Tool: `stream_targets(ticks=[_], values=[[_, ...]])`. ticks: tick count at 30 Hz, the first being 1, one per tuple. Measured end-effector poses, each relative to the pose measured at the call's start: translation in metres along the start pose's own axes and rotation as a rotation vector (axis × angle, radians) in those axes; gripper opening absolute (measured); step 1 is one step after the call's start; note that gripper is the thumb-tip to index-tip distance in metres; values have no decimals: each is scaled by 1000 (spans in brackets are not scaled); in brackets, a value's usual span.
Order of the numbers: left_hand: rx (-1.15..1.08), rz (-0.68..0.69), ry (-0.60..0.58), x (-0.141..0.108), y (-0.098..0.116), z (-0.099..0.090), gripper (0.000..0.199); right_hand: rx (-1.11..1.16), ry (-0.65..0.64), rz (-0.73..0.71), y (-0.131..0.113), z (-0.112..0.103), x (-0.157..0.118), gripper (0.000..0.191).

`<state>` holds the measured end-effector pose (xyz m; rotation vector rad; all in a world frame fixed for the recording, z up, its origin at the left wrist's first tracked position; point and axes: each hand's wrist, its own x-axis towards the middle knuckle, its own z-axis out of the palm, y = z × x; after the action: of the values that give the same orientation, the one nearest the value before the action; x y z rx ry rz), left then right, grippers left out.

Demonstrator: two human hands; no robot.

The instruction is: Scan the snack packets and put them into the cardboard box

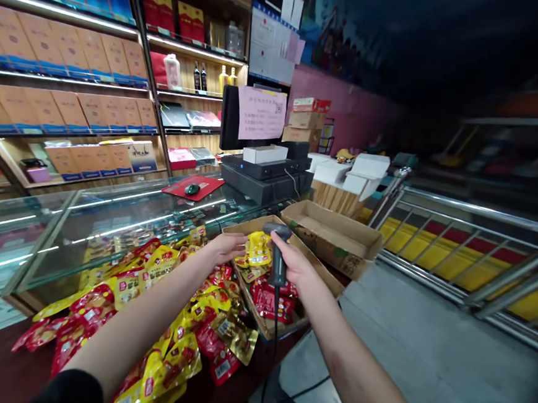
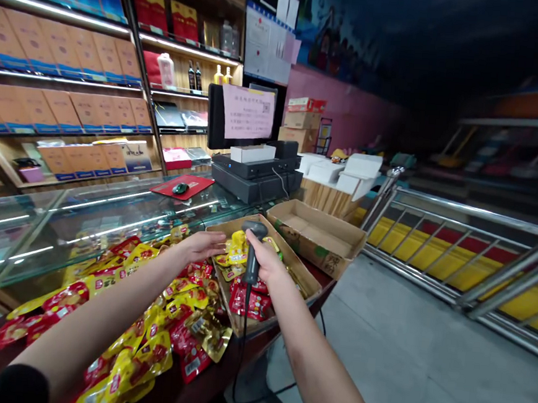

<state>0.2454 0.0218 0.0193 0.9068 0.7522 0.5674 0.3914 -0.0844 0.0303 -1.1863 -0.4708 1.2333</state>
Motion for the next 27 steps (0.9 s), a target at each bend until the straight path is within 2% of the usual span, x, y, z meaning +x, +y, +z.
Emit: stream_targets(ticks=[3, 6, 11, 15, 18, 21, 24, 27], values=[[25, -2, 54, -3, 1, -5, 16, -51, 40, -23, 2, -1, 0, 26], [46, 15, 58, -23, 5, -26, 22, -86, 18, -71, 7, 10, -5, 27], [79, 76, 97, -81, 10, -72, 29, -63, -177, -26, 23, 50, -30, 25], [193, 122, 154, -134, 4, -100, 35, -54, -335, 33, 51, 84, -53, 19], [409, 181, 219, -168, -12, -116, 33, -119, -429, 52, 81, 99, -68, 21], [629, 262, 230, -195, -39, -127, 27, -179, -489, 53, 111, 104, -85, 25], [809, 356, 250, -217, -70, -126, 24, -206, -509, 53, 134, 104, -103, 28], [1014, 503, 321, -234, -97, -115, 28, -268, -494, 8, 148, 98, -121, 33]])
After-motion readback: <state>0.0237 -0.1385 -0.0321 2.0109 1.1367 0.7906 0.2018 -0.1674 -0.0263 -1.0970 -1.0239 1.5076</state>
